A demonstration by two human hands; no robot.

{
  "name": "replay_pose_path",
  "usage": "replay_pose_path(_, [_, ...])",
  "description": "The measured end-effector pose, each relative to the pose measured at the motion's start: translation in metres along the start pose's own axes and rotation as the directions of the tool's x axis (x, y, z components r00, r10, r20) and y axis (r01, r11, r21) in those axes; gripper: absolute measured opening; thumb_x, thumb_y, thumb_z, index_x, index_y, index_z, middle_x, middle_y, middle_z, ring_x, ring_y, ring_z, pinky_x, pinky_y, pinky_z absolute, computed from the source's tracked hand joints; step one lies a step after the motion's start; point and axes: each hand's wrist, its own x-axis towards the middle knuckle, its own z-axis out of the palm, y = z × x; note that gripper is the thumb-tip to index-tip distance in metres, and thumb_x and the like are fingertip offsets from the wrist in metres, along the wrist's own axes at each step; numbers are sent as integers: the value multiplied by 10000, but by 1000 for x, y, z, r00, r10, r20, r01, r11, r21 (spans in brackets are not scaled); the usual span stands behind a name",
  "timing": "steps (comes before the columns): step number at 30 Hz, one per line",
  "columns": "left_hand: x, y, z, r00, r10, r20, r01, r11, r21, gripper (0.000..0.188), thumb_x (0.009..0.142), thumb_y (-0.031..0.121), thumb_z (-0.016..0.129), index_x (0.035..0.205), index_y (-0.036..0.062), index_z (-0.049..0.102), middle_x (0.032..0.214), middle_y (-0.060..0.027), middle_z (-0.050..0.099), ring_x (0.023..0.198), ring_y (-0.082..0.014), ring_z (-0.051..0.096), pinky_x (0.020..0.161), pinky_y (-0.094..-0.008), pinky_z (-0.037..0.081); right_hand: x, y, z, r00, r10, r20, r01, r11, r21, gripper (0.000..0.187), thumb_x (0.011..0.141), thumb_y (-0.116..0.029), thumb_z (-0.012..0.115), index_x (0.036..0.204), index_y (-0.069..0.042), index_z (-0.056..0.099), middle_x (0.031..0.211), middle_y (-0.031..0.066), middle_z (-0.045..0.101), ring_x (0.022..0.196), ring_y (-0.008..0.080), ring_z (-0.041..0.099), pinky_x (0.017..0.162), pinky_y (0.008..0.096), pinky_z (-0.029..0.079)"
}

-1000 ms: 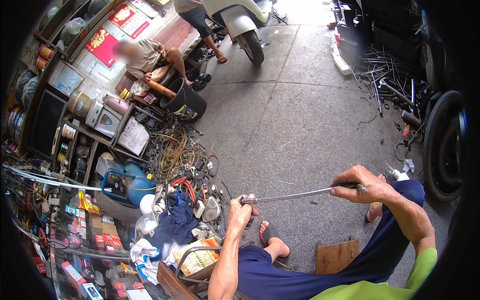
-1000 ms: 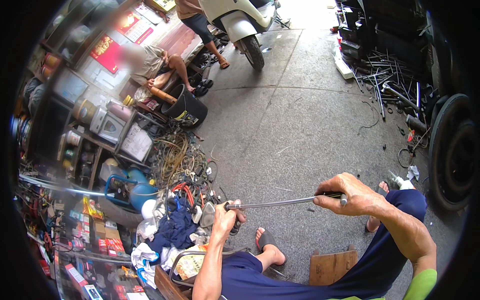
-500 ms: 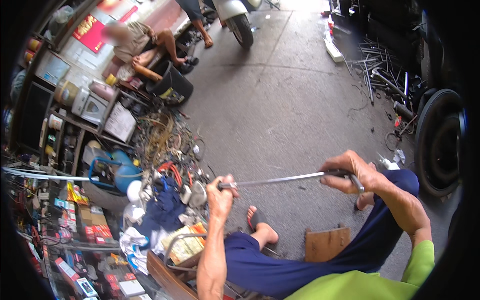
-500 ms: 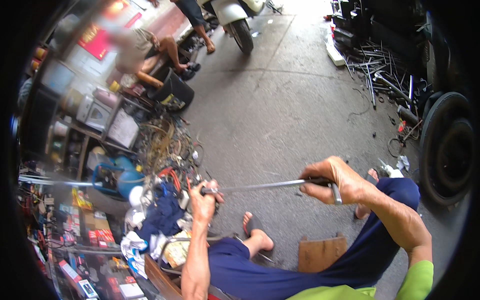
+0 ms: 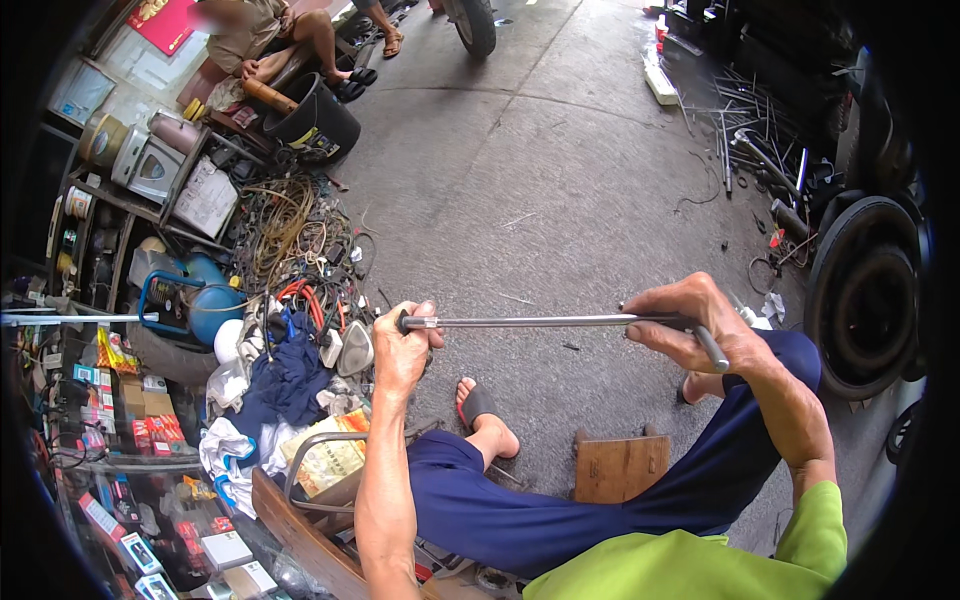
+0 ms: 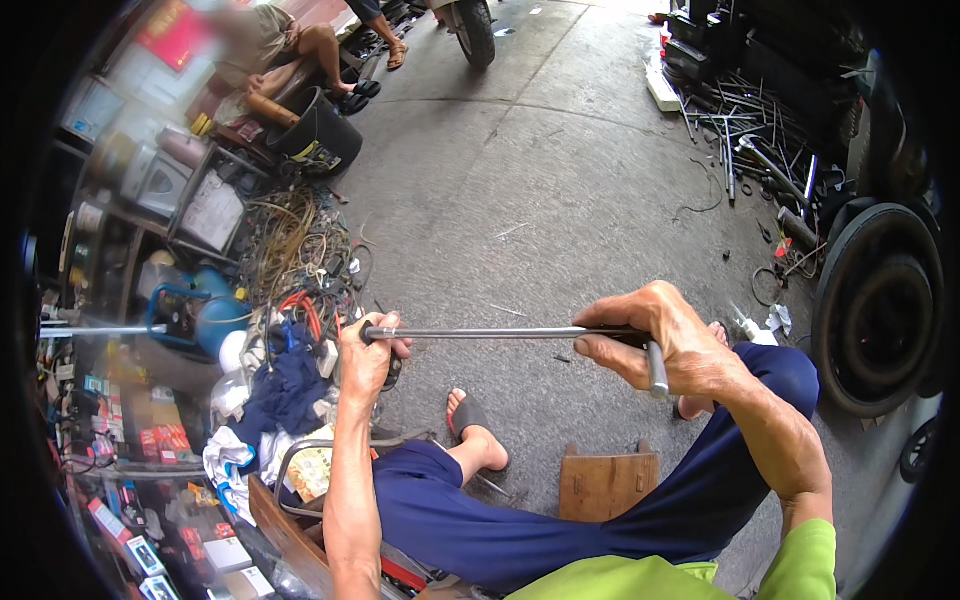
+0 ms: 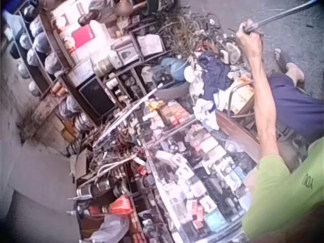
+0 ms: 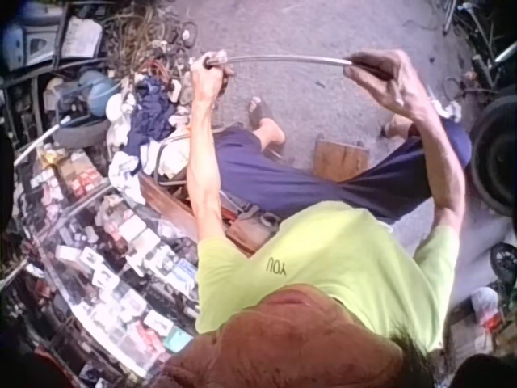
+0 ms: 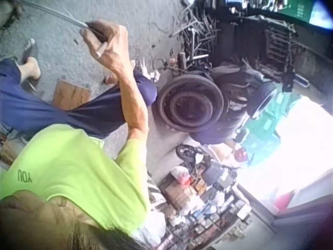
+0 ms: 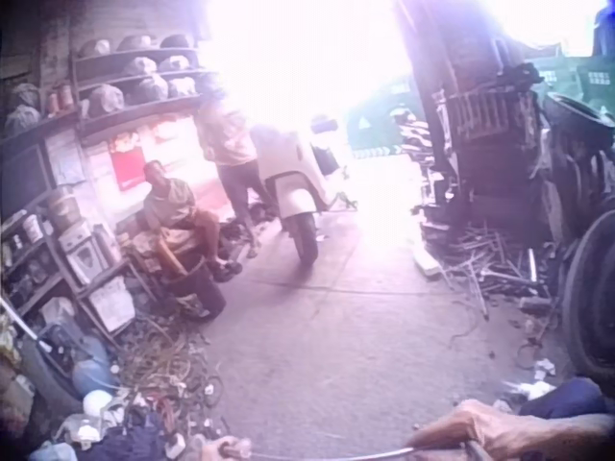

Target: The person sits on the floor and repeatedly joins two metal rods together, then separates them. They handle the rods with both hands, aligning the ends and twisting them to connect or disconnect the pieces.

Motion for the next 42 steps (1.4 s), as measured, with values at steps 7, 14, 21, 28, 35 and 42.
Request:
replay_pose_path(7, [-1, 5, -11, 986, -149, 71, 165, 927, -338, 252, 940, 215, 596, 885, -28, 639, 591, -96, 615, 705, -197, 657, 644, -342, 555, 5, 10, -5, 921, -375, -106, 344, 909, -234, 186, 818, -112, 717, 963, 1, 685, 678, 104, 665, 550, 207, 637, 532, 310, 499])
replay_pose_path(14, [1, 6, -5, 997, 11, -76, -21, 991, -131, 191, 916, 153, 628, 885, -33, 660, 688, -81, 658, 637, -137, 636, 558, -239, 487, 6, 11, 0, 974, 13, -226, -18, 1000, -21, 275, 871, -249, 693, 936, 18, 678, 659, 80, 636, 590, 134, 590, 545, 328, 462])
replay_pose_path(21, [-2, 12, -3, 981, 74, -177, -79, 997, -23, 191, 912, 100, 632, 1058, -14, 677, 762, -56, 673, 629, -93, 627, 573, -224, 486, 4, 3, -10, 962, 174, -209, -49, 867, 495, 229, 795, -181, 693, 854, 40, 696, 535, -26, 452, 480, 56, 373, 455, 230, 255])
replay_pose_path(28, [-6, 18, -3, 967, 164, -193, -182, 980, -79, 215, 906, 124, 649, 1090, 18, 690, 788, -53, 682, 670, -72, 612, 583, -219, 476, 1, 5, -3, 971, 140, -196, -7, 830, 558, 245, 772, -155, 689, 835, 81, 669, 490, -29, 388, 441, 58, 320, 428, 254, 227])
replay_pose_path(35, [-8, 27, -1, 942, 235, -240, -261, 962, -83, 226, 912, 108, 643, 1121, 29, 680, 797, -58, 675, 643, -56, 579, 552, -216, 466, 3, 8, 0, 973, 225, -59, -111, 673, 731, 259, 796, -164, 684, 833, 87, 635, 485, -45, 367, 416, 48, 292, 418, 254, 213])
replay_pose_path(42, [-9, 26, -6, 885, 262, -385, -285, 959, -4, 234, 925, 134, 625, 1126, 25, 675, 789, -76, 676, 589, -79, 603, 509, -225, 470, 2, 26, 17, 824, 248, 509, -551, 145, 822, 272, 926, -243, 585, 958, 28, 580, 518, -95, 229, 448, 42, 216, 446, 242, 196])
